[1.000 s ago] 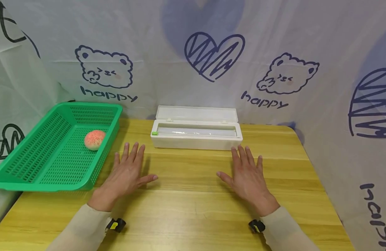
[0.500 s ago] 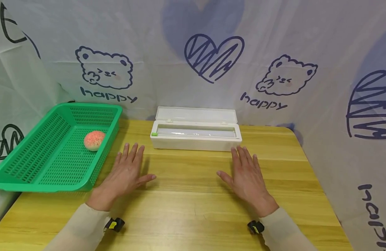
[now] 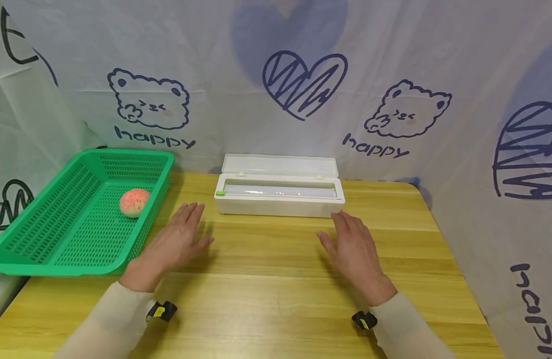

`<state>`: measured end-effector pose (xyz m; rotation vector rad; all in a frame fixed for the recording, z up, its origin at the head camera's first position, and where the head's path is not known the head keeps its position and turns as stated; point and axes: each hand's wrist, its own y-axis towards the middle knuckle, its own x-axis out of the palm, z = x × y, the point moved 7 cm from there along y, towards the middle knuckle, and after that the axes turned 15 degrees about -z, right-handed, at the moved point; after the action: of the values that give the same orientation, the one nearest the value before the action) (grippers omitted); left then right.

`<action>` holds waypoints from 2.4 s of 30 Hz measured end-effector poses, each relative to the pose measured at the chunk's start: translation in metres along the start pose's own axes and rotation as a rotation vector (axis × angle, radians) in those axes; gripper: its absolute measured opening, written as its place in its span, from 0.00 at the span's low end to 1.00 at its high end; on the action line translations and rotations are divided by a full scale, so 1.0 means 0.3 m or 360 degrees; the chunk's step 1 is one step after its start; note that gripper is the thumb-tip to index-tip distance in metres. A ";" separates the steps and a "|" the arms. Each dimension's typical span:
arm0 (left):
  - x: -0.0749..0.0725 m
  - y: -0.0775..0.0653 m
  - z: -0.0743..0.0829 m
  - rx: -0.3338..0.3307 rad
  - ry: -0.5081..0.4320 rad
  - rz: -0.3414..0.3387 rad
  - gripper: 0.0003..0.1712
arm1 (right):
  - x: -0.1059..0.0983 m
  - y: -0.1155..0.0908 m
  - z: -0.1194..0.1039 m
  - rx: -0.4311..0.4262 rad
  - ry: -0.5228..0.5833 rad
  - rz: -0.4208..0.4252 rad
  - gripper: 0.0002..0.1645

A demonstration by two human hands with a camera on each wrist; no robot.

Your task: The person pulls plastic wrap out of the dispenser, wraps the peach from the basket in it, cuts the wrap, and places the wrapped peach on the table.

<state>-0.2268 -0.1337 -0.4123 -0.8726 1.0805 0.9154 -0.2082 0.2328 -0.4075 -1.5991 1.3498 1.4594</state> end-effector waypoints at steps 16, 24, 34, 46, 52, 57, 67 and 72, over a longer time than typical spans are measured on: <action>-0.122 0.138 0.024 -0.0024 0.0016 0.0380 0.19 | -0.018 0.126 0.028 -0.0092 -0.0001 0.0086 0.07; -0.135 0.268 0.050 0.0085 0.0142 0.0307 0.16 | -0.006 0.227 0.030 -0.0087 -0.0024 -0.0040 0.06; -0.125 0.364 0.031 0.0074 0.0297 -0.0070 0.14 | 0.035 0.312 0.036 -0.0018 0.0004 -0.0253 0.10; -0.125 0.416 0.056 0.0034 0.0373 -0.0207 0.12 | 0.047 0.334 0.055 0.0055 0.0064 -0.0322 0.11; -0.130 0.415 0.062 -0.0052 0.0331 -0.0237 0.11 | 0.052 0.336 0.060 0.0084 0.0094 -0.0339 0.11; -0.123 0.416 0.059 -0.0075 0.0337 -0.0284 0.12 | 0.055 0.336 0.063 0.0100 0.0120 -0.0366 0.12; -0.139 0.416 0.034 -0.0105 0.0065 -0.0164 0.13 | 0.049 0.340 0.063 0.0094 0.0157 -0.0369 0.13; -0.143 0.420 0.030 -0.0095 -0.0033 -0.0084 0.13 | 0.044 0.346 0.079 0.0132 0.0177 -0.0360 0.15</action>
<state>-0.3487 -0.0867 -0.3854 -0.9346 1.0119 0.9144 -0.3143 0.2174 -0.4041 -1.7376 1.2267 1.1814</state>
